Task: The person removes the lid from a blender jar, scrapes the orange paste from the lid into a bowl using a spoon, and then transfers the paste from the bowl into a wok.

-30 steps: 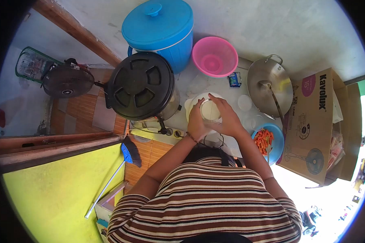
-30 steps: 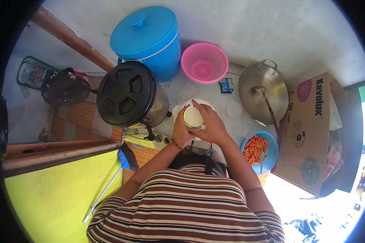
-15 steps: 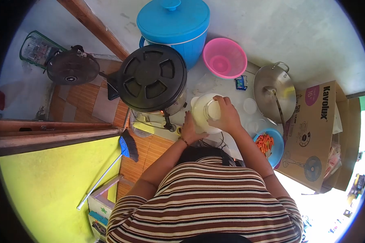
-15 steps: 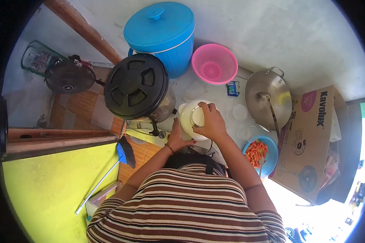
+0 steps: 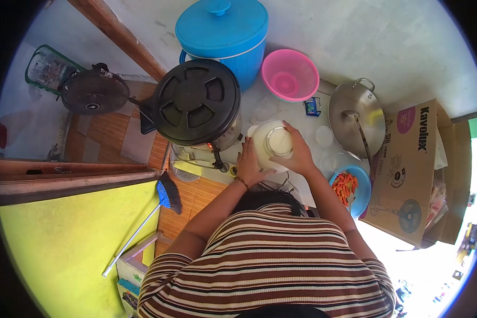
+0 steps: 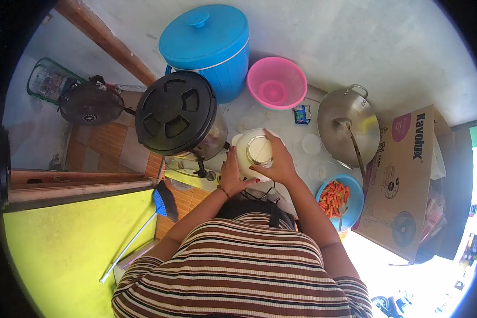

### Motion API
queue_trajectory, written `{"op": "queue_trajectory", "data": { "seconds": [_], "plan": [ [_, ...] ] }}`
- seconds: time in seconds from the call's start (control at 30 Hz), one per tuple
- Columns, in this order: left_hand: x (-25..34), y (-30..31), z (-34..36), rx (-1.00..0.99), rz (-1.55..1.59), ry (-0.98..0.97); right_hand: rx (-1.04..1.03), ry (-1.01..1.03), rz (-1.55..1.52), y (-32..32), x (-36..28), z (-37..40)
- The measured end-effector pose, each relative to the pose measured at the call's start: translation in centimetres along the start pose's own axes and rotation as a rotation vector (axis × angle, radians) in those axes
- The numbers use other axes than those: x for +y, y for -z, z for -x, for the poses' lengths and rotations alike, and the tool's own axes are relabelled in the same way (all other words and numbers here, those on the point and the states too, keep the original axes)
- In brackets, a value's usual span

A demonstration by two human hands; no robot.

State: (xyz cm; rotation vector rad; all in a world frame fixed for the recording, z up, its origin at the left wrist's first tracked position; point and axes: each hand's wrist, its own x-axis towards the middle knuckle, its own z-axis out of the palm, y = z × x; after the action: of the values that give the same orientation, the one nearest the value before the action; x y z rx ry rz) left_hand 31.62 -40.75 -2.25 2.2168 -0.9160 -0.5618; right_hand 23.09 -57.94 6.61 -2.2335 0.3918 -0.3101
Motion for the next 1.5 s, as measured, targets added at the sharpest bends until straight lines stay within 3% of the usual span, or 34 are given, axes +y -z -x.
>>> {"op": "queue_trajectory", "data": {
  "seconds": [0.07,0.17,0.47,0.57,0.67,0.77,0.97,1.27,1.5],
  "plan": [
    [0.0,0.1,-0.1,0.005,-0.016,-0.003,0.036,-0.074,-0.289,-0.7,2.2,1.3],
    [1.2,1.3,-0.7,0.010,-0.016,-0.053,0.051,-0.112,-0.101,-1.9,4.7,3.3],
    [1.7,2.7,-3.0,-0.033,0.117,-0.347,0.032,-0.053,-0.153,-2.4,5.3,3.4],
    [2.2,2.7,-3.9,0.058,0.443,-0.441,0.069,-0.024,-0.289,-1.5,4.0,2.7],
    [4.0,2.2,-4.7,-0.023,1.098,-0.232,0.139,0.007,-0.427,-1.1,2.6,1.3],
    [4.2,1.8,-5.7,-0.153,1.324,-0.135,0.180,-0.122,-0.723,-2.5,3.1,-0.3],
    [5.1,1.1,-5.2,-0.082,1.297,-0.067,0.208,-0.304,-0.680,-3.8,3.2,-1.7],
    [3.5,-1.0,-5.9,0.038,1.074,-0.177,0.205,-0.319,-0.719,-4.3,3.9,-1.6],
    [3.9,-1.0,-5.8,0.100,1.082,-0.191,0.178,-0.288,-0.743,-3.9,4.1,-2.0]
  ]
}}
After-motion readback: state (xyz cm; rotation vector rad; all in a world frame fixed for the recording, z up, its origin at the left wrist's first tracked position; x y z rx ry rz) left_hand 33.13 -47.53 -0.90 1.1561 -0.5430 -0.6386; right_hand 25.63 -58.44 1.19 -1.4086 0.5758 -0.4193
